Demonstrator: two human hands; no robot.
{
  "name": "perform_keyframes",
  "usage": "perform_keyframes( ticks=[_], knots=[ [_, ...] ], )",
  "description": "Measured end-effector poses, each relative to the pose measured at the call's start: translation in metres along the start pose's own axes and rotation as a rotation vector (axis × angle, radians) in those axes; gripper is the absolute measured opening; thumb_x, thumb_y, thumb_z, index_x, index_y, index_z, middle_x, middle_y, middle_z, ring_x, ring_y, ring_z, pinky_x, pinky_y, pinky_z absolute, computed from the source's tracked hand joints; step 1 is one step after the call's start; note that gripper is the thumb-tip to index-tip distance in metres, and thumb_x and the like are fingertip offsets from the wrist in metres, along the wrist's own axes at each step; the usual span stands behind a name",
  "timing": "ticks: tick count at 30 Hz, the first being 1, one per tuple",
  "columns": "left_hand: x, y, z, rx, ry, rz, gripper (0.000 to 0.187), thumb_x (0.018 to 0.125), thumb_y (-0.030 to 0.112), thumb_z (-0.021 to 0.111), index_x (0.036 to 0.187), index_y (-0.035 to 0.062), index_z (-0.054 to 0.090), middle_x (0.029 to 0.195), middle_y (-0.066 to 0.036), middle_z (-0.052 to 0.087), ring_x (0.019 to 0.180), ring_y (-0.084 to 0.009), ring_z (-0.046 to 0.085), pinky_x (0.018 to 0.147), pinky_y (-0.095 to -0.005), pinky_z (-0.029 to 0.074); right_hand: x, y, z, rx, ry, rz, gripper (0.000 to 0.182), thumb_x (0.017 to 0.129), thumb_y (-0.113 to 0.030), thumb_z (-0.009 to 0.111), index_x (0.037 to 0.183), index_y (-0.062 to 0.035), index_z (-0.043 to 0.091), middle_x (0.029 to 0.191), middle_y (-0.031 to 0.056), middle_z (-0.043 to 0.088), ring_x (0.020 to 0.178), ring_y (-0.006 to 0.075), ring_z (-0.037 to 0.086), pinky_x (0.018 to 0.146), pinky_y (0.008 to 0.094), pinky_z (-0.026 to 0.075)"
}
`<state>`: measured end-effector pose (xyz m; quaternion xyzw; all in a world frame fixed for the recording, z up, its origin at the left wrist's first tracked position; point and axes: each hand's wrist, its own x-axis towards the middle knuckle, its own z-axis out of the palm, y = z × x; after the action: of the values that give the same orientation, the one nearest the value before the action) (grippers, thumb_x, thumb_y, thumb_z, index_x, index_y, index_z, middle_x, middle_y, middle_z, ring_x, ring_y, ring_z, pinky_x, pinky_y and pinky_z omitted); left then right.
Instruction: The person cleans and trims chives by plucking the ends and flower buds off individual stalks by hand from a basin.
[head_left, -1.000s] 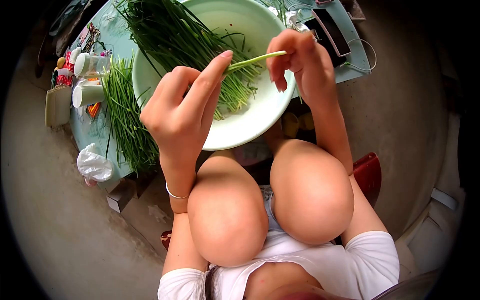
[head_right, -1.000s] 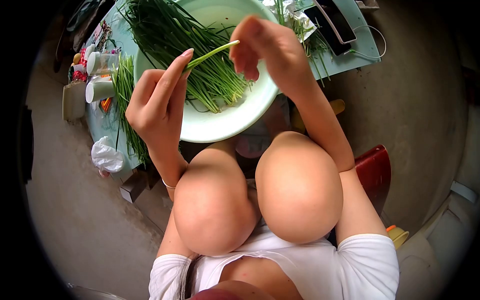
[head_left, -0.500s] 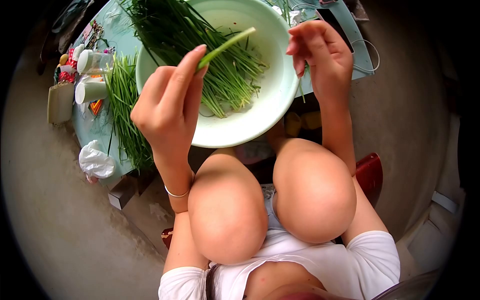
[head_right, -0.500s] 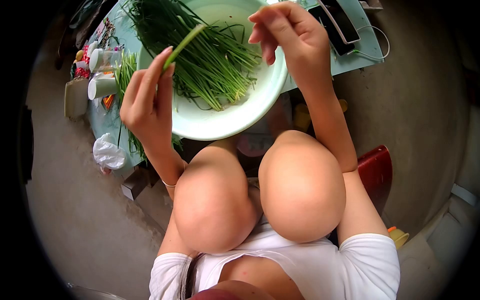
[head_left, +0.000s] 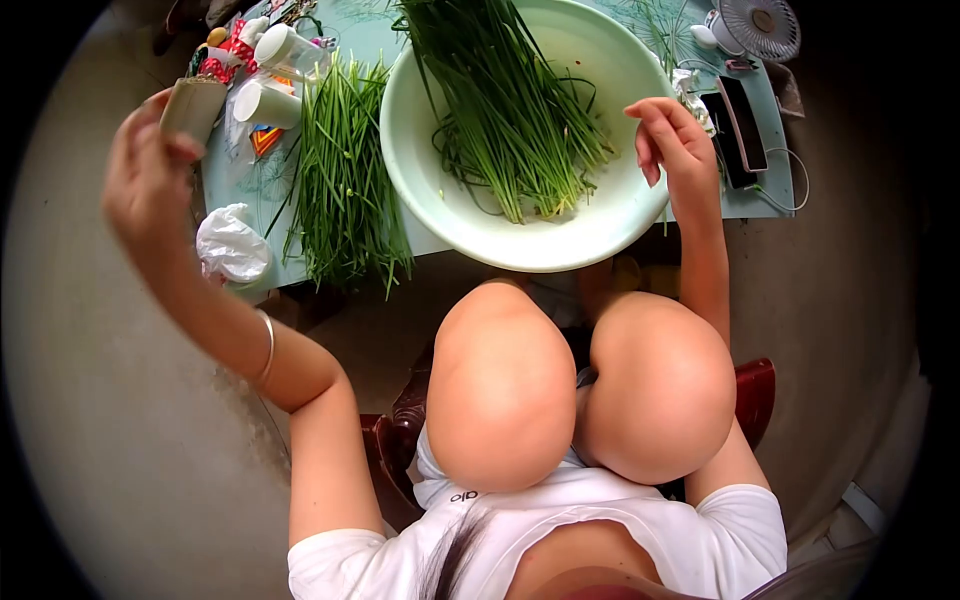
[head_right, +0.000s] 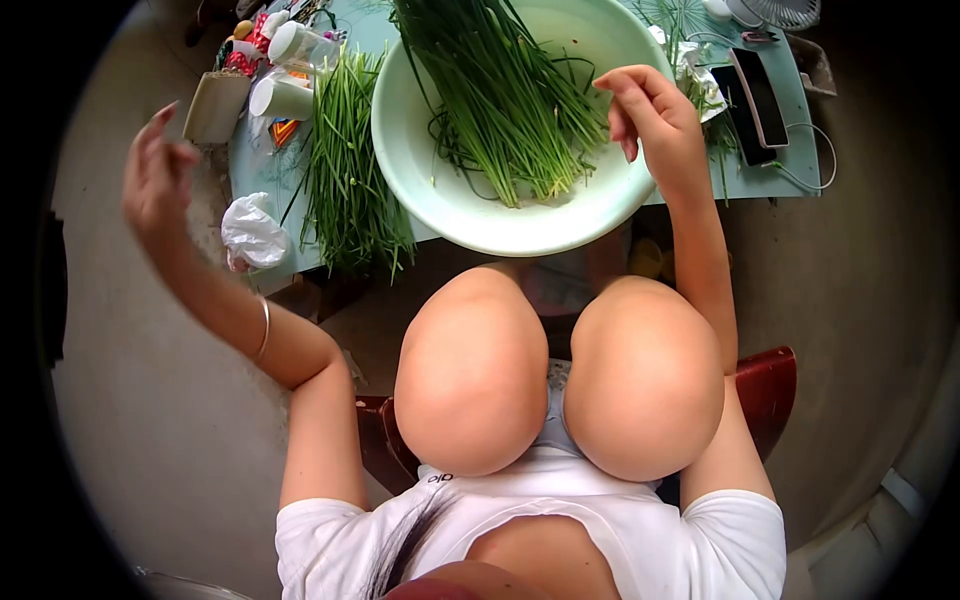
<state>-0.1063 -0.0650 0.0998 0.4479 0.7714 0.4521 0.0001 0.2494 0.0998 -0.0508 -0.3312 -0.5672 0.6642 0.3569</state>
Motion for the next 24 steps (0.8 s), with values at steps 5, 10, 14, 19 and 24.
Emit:
perform_keyframes(
  ticks=[5, 10, 14, 19, 24],
  knots=[
    [0.026, -0.157, 0.091, 0.390, -0.230, -0.105, 0.040, 0.091, 0.026, 0.050, 0.122, 0.0007, 0.053, 0.092, -0.014, 0.066, 0.081, -0.0199, 0.062, 0.075, -0.0308, 0.047, 0.001, 0.006, -0.004, -0.094, 0.005, 0.051, 0.023, 0.092, -0.022, 0.057, 0.087, -0.0002, 0.061, 0.060, 0.0019, 0.056, 0.048, 0.0037, 0.046, 0.043, 0.0172, 0.034],
    [0.006, -0.155, 0.097, 0.459, -0.127, 0.093, 0.041, 0.090, 0.022, 0.052, 0.126, 0.0043, 0.050, 0.112, -0.017, 0.060, 0.100, -0.0293, 0.059, 0.087, -0.0369, 0.045, -0.001, 0.012, -0.016, -0.105, 0.022, 0.138, 0.031, 0.095, -0.027, 0.052, 0.077, -0.0021, 0.058, 0.059, 0.0010, 0.051, 0.053, 0.0064, 0.048, 0.045, 0.0204, 0.035],
    [-0.009, -0.093, 0.095, 0.206, -0.048, -0.123, 0.028, 0.090, 0.017, 0.054, 0.117, 0.0142, 0.061, 0.086, -0.004, 0.069, 0.067, -0.0100, 0.062, 0.068, -0.0258, 0.048, 0.006, 0.021, -0.014, -0.158, -0.035, 0.123, 0.034, 0.095, -0.030, 0.051, 0.075, -0.0027, 0.056, 0.059, 0.0008, 0.048, 0.055, 0.0061, 0.046, 0.051, 0.0209, 0.038],
    [-0.027, -0.045, 0.100, 0.211, -0.035, -0.017, 0.027, 0.091, 0.012, 0.052, 0.116, 0.0167, 0.062, 0.068, 0.002, 0.068, 0.060, -0.0023, 0.056, 0.061, -0.0203, 0.046, 0.003, 0.013, -0.008, -0.197, 0.123, 0.045, 0.024, 0.093, -0.025, 0.054, 0.087, -0.0027, 0.061, 0.053, -0.0010, 0.048, 0.045, 0.0037, 0.043, 0.043, 0.0184, 0.034],
    [-0.063, -0.020, 0.137, 0.137, -0.275, 0.301, 0.035, 0.084, -0.001, 0.052, 0.112, 0.0147, 0.063, 0.095, -0.007, 0.066, 0.070, -0.0144, 0.062, 0.062, -0.0279, 0.050, -0.002, 0.021, -0.020, -0.186, 0.055, 0.065, 0.029, 0.094, -0.027, 0.052, 0.087, -0.0010, 0.062, 0.051, -0.0022, 0.047, 0.040, 0.0033, 0.038, 0.043, 0.0183, 0.036]
  ],
)
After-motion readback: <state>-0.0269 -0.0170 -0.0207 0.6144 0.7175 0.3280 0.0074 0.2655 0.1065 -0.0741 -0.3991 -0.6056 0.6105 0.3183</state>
